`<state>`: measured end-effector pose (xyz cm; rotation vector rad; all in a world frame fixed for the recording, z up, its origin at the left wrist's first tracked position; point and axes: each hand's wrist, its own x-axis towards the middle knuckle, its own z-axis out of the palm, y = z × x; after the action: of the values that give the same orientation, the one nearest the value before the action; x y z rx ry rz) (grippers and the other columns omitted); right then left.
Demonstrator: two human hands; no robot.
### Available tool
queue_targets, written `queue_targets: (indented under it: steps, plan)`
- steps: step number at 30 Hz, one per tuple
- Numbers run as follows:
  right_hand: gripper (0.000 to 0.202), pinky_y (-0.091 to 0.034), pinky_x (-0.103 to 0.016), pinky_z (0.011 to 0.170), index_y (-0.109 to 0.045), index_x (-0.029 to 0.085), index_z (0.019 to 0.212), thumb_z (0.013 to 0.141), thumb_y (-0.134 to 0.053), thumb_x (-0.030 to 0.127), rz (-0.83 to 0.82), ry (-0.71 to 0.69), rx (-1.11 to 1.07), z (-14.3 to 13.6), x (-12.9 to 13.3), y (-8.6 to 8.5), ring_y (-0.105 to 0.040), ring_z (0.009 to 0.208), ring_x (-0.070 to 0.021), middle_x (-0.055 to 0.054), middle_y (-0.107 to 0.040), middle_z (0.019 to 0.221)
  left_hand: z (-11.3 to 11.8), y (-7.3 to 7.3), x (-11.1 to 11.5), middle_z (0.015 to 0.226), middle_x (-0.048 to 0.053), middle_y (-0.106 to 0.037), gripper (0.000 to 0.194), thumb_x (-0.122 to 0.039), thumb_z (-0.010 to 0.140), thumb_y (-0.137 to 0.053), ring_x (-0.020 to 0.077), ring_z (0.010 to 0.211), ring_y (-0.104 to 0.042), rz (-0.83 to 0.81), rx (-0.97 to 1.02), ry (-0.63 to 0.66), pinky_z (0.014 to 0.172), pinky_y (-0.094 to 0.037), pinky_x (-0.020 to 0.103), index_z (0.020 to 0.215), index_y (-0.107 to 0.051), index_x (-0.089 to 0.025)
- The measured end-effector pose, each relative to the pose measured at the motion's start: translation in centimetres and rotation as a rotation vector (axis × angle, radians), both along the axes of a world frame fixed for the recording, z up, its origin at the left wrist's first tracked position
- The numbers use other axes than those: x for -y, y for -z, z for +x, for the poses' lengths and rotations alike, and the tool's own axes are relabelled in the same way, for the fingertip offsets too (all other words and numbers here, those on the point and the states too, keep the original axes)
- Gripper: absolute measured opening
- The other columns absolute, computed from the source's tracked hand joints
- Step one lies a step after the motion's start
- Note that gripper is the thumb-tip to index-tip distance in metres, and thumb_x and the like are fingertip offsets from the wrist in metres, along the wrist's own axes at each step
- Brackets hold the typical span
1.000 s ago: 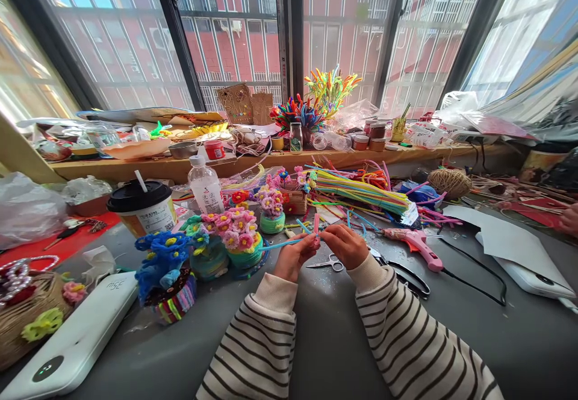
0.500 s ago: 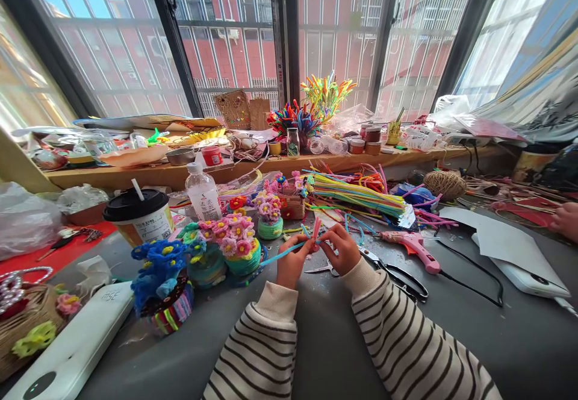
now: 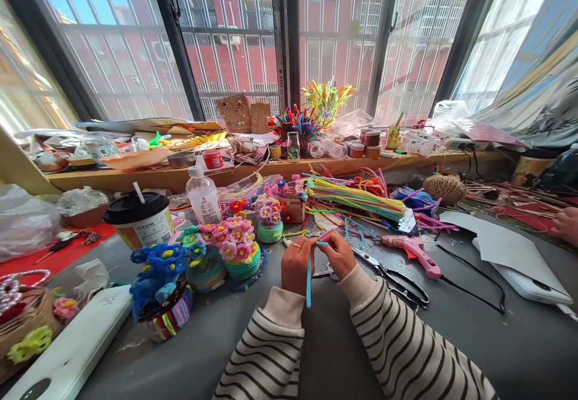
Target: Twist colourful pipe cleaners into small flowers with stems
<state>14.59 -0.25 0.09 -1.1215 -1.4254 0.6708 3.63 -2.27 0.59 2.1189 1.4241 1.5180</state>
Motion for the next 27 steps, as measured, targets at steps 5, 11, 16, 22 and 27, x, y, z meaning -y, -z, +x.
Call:
queue_targets:
  steps: [5,11,16,22,27]
  plan:
    - [0.017,-0.019,-0.019,0.033,-0.038,0.019,0.048,0.057,-0.048,0.030,-0.499,-0.171,-0.372,-0.3,0.0,-0.7,-0.022,0.033,-0.0054,0.009,-0.026,0.038,0.1,-0.1,0.0,0.077,0.009,-0.060,0.024,-0.022,0.075,-0.038,0.0188,0.076,-0.052,0.062,-0.154,-0.023,0.072,-0.036,0.027,0.084,-0.060,-0.020]
    - [0.017,-0.017,-0.017,0.030,-0.040,0.018,0.047,0.055,-0.048,0.031,-0.663,-0.402,-0.486,0.3,-0.5,-0.6,-0.019,0.030,-0.0028,0.010,-0.025,0.037,-0.2,-0.7,-0.1,0.068,0.003,-0.059,0.008,-0.023,0.066,-0.052,0.0156,0.068,-0.053,-0.075,0.192,0.031,0.067,-0.038,0.024,0.066,-0.060,-0.022]
    - [0.018,-0.034,-0.020,0.039,-0.053,0.016,0.063,0.060,-0.050,0.033,-0.237,-0.288,-0.146,1.8,-0.3,-0.7,-0.035,0.040,-0.0061,0.004,-0.040,0.051,-0.6,-1.0,-0.3,0.059,0.001,-0.060,0.009,-0.028,0.060,-0.058,0.0138,0.058,-0.056,-0.360,0.574,0.103,0.058,-0.042,0.022,0.061,-0.057,-0.020]
    - [0.018,-0.042,-0.023,0.054,-0.057,0.021,0.085,0.071,-0.046,0.024,0.469,-0.047,0.532,2.4,0.3,-0.7,-0.045,0.054,-0.0090,-0.004,-0.048,0.077,-0.4,-0.9,-0.3,0.053,0.000,-0.059,0.013,-0.029,0.057,-0.060,0.0132,0.052,-0.057,-0.479,0.702,0.195,0.053,-0.045,0.023,0.061,-0.056,-0.017]
    - [0.020,-0.042,-0.022,0.056,-0.060,0.021,0.078,0.077,-0.040,0.019,0.670,0.057,0.775,2.3,0.3,-0.6,-0.049,0.059,-0.0112,-0.005,-0.051,0.070,-0.4,-0.6,-0.3,0.053,0.001,-0.060,0.014,-0.029,0.056,-0.060,0.0139,0.054,-0.058,-0.525,0.709,0.206,0.053,-0.046,0.023,0.061,-0.056,-0.017]
